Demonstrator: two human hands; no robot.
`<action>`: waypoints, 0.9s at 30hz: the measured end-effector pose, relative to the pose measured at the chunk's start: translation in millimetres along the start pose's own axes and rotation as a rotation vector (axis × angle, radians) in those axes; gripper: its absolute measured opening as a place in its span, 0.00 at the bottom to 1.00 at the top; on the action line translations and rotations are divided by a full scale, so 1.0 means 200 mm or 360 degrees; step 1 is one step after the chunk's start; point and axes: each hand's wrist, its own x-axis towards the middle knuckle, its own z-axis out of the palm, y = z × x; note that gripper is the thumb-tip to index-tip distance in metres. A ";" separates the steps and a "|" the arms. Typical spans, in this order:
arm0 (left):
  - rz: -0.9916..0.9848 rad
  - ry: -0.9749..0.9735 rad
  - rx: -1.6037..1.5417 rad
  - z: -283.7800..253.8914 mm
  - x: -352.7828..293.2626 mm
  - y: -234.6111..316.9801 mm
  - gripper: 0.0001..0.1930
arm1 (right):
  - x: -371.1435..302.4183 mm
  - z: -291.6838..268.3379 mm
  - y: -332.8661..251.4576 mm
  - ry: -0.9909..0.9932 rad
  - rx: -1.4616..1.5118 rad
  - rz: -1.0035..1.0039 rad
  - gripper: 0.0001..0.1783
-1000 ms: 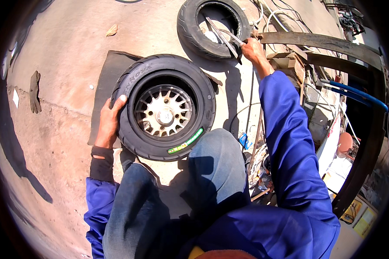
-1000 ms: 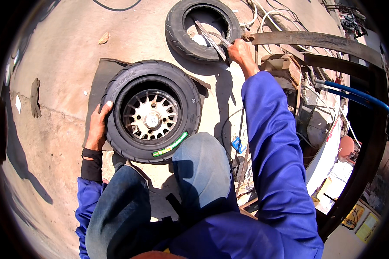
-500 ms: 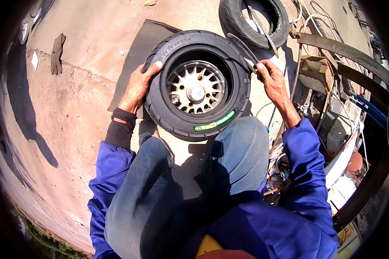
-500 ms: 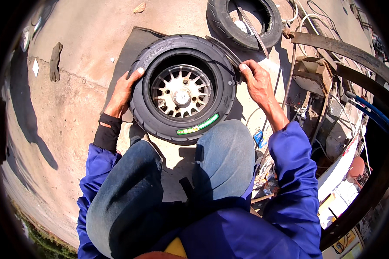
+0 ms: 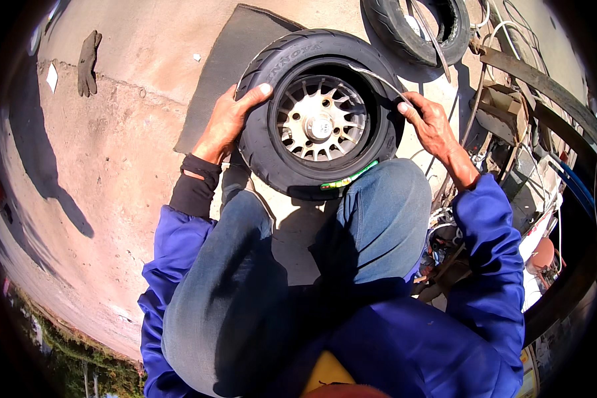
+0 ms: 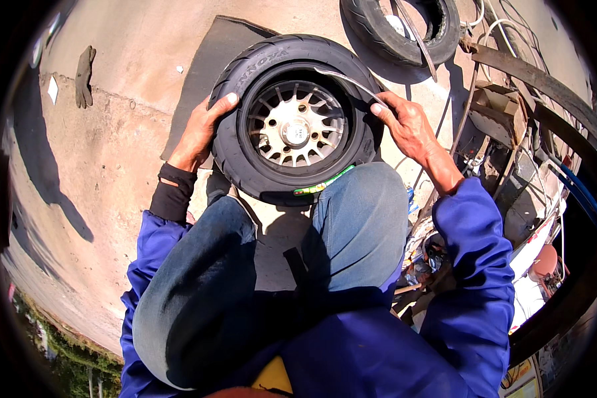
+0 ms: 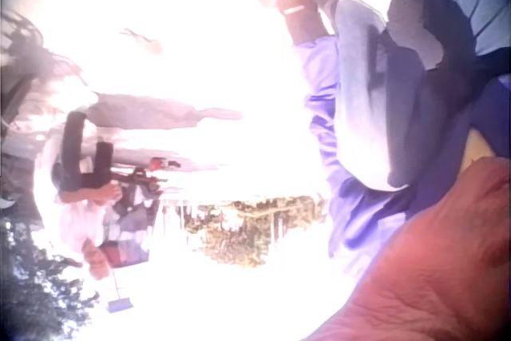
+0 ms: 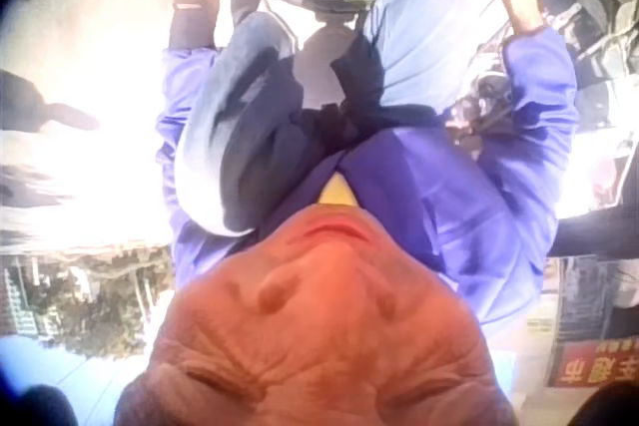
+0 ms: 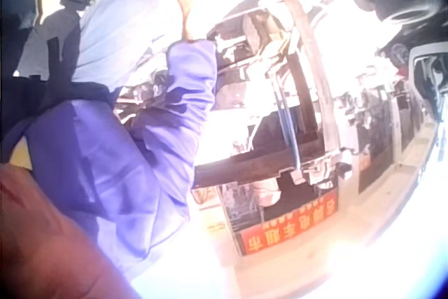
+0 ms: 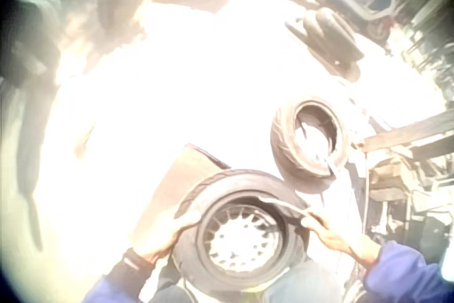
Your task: The person retrieves a new tire from a plastic bag and carries it outside. They then mount the tire onto a scooter wheel rim using a tire lever, prying the tire bead over the rim edge to secure it in place.
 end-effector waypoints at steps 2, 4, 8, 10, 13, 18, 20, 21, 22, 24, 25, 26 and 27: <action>-0.0035 -0.0014 0.0039 0.00 0.00 0.03 0.37 | -0.01 -0.06 -0.16 -0.0259 -0.0309 0.0018 0.16; -0.0029 -0.0080 0.0030 0.00 0.00 0.02 0.36 | 0.01 -0.02 -0.27 -0.0388 -0.0584 -0.0079 0.17; 0.0070 -0.0038 0.0094 -0.01 -0.01 0.00 0.35 | 0.12 0.15 -0.31 -0.0779 -0.0687 -0.0150 0.16; 0.0090 -0.0063 0.0123 0.00 -0.01 0.00 0.34 | 0.16 0.24 -0.30 -0.0822 -0.0705 -0.0197 0.16; 0.0048 -0.0080 0.0122 0.01 -0.04 0.03 0.33 | 0.24 0.33 -0.29 -0.1020 -0.0551 -0.0262 0.17; 0.0130 -0.0059 0.0165 0.03 -0.09 0.02 0.30 | 0.31 0.35 -0.31 -0.1232 -0.0392 -0.0167 0.16; 0.0148 -0.0060 0.0189 0.03 -0.10 0.02 0.30 | 0.33 0.34 -0.33 -0.1317 -0.0355 -0.0063 0.16; 0.0148 -0.0053 0.0187 0.03 -0.10 0.01 0.30 | 0.34 0.36 -0.29 -0.1267 -0.0319 -0.0108 0.16; 0.0147 -0.0052 0.0196 0.02 -0.10 0.01 0.30 | 0.33 0.37 -0.29 -0.1236 -0.0375 -0.0126 0.16; 0.0142 -0.0056 0.0220 0.02 -0.10 0.01 0.30 | 0.33 0.38 -0.29 -0.1169 -0.0480 -0.0159 0.17; 0.0143 -0.0056 0.0218 0.02 -0.10 0.02 0.30 | 0.33 0.39 -0.31 -0.1150 -0.0487 -0.0168 0.18; 0.0144 -0.0057 0.0218 0.03 -0.11 0.03 0.30 | 0.34 0.40 -0.32 -0.1165 -0.0467 -0.0183 0.17; 0.0145 -0.0059 0.0219 0.04 -0.11 0.04 0.30 | 0.35 0.40 -0.31 -0.1179 -0.0446 -0.0199 0.17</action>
